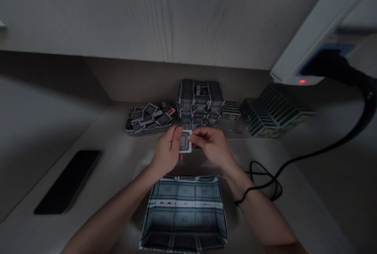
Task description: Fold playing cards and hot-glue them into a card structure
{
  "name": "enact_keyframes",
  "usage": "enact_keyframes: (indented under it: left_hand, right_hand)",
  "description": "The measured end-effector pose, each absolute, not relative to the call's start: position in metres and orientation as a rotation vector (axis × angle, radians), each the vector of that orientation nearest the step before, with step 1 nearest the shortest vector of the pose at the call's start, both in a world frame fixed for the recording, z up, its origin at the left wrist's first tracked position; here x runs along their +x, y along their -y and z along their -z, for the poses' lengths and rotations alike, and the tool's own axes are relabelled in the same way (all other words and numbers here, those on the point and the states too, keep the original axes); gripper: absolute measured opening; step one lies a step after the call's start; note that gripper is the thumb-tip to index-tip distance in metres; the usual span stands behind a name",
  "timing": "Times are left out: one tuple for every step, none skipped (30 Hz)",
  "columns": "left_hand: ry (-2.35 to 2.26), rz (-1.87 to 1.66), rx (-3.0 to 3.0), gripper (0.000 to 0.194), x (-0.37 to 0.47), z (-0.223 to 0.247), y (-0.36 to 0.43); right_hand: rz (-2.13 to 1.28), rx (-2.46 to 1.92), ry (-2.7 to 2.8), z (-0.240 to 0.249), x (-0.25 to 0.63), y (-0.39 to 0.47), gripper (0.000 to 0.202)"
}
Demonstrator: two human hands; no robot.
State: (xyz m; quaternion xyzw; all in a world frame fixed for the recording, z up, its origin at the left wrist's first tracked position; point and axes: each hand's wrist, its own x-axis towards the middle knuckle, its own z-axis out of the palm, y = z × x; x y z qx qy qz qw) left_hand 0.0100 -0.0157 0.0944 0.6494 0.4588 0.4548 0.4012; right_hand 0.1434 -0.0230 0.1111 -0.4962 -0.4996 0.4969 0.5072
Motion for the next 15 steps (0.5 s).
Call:
enact_keyframes:
  left_hand:
    - [-1.167, -1.144, 1.645, 0.034, 0.0096, -0.0936, 0.0156]
    - [-1.163, -1.132, 1.641, 0.036, 0.0093, -0.0926, 0.0154]
    - [-1.147, -1.116, 1.628, 0.039, 0.0091, -0.0916, 0.0152]
    - [-1.127, -1.104, 1.606, 0.042, 0.0091, -0.0905, 0.0149]
    - [-1.112, -1.096, 1.578, 0.044, 0.0093, -0.0896, 0.0148]
    - [-1.107, -1.093, 1.555, 0.045, 0.0097, -0.089, 0.0147]
    - [-1.112, -1.094, 1.544, 0.045, 0.0102, -0.0886, 0.0148]
    - [-1.122, -1.098, 1.546, 0.044, 0.0106, -0.0886, 0.0149]
    - [-1.135, -1.108, 1.561, 0.042, 0.011, -0.0888, 0.0151]
    - [-1.149, -1.118, 1.587, 0.039, 0.0113, -0.0893, 0.0154]
    - [-1.162, -1.13, 1.619, 0.038, 0.0114, -0.09, 0.0156]
    - [-1.175, -1.139, 1.65, 0.036, 0.0113, -0.0907, 0.0158]
    - [-1.19, -1.145, 1.682, 0.035, 0.0111, -0.0916, 0.0161]
    - [-1.204, -1.147, 1.717, 0.034, 0.0108, -0.0925, 0.0164]
    - [-1.218, -1.144, 1.753, 0.033, 0.0104, -0.0935, 0.0167]
  right_hand:
    - [-1.187, -1.2, 1.208, -0.1107, 0.1431, 0.0229, 0.022]
    - [-1.179, -1.203, 1.212, -0.1101, 0.1433, 0.0226, 0.022]
    - [-1.174, -1.202, 1.217, -0.1096, 0.144, 0.0222, 0.022]
    - [-1.17, -1.199, 1.222, -0.109, 0.145, 0.0217, 0.022]
    - [-1.167, -1.193, 1.227, -0.1086, 0.1463, 0.0212, 0.022]
    - [-1.165, -1.186, 1.23, -0.1083, 0.1476, 0.0207, 0.022]
    - [-1.162, -1.18, 1.232, -0.1082, 0.1488, 0.0203, 0.022]
    - [-1.156, -1.179, 1.231, -0.1084, 0.1499, 0.0201, 0.022]
    - [-1.149, -1.182, 1.229, -0.1087, 0.1505, 0.0201, 0.022]
    - [-1.142, -1.186, 1.227, -0.1092, 0.1508, 0.0201, 0.022]
    - [-1.135, -1.189, 1.224, -0.1097, 0.1508, 0.0203, 0.023]
    - [-1.13, -1.191, 1.222, -0.1101, 0.1505, 0.0206, 0.023]
    - [-1.129, -1.194, 1.219, -0.1104, 0.1501, 0.0208, 0.024]
    - [-1.13, -1.195, 1.218, -0.1105, 0.1496, 0.0211, 0.024]
    - [-1.129, -1.196, 1.22, -0.1103, 0.1492, 0.0212, 0.024]
